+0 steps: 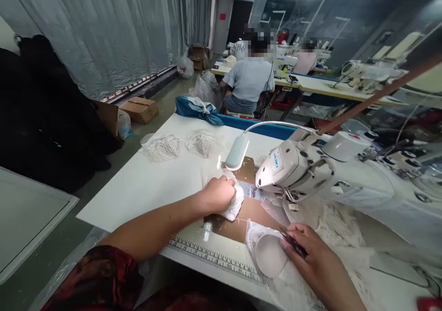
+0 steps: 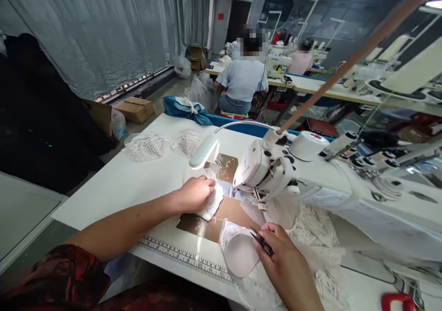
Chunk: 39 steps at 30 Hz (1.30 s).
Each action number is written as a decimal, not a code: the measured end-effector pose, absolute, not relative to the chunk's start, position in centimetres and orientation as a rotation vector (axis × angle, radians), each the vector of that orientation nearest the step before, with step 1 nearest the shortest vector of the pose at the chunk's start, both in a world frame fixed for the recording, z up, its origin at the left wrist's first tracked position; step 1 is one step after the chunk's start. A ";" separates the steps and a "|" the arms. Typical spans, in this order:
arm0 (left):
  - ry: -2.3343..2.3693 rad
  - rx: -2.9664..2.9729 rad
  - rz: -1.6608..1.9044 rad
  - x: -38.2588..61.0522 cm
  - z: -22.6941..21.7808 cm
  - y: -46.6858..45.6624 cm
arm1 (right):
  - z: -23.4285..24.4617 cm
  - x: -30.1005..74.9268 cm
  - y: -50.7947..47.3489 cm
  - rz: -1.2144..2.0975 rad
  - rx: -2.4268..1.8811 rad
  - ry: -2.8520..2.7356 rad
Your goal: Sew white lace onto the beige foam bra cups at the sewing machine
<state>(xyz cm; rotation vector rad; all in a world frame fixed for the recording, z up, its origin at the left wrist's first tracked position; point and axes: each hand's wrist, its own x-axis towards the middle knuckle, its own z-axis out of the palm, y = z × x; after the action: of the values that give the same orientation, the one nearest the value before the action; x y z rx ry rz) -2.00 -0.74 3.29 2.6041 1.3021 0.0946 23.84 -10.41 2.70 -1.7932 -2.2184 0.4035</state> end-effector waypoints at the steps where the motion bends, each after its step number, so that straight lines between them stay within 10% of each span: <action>1: 1.326 2.585 0.096 -2.7 3.6 -0.8 | 3.0 23.5 -10.3 0.454 -1.749 -2.196; 9: 1.508 2.354 0.157 -12.7 3.8 -2.2 | 4.6 16.0 -8.4 1.028 -1.371 -2.170; 17: 2.077 2.395 0.754 -19.3 9.4 1.4 | 4.6 6.9 2.3 0.398 -0.960 -2.172; 23: 2.058 2.320 0.458 -20.6 5.5 3.5 | 2.4 7.6 2.9 0.476 -0.978 -2.376; 39: 1.087 1.983 0.324 -8.2 4.5 -4.1 | 1.5 30.1 -6.9 0.358 -1.964 -1.619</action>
<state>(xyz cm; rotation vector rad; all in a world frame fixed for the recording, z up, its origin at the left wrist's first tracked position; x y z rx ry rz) -8.23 -4.08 4.52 1.9827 1.0866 0.3238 30.07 -6.94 1.49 -1.9644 -1.6186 0.3582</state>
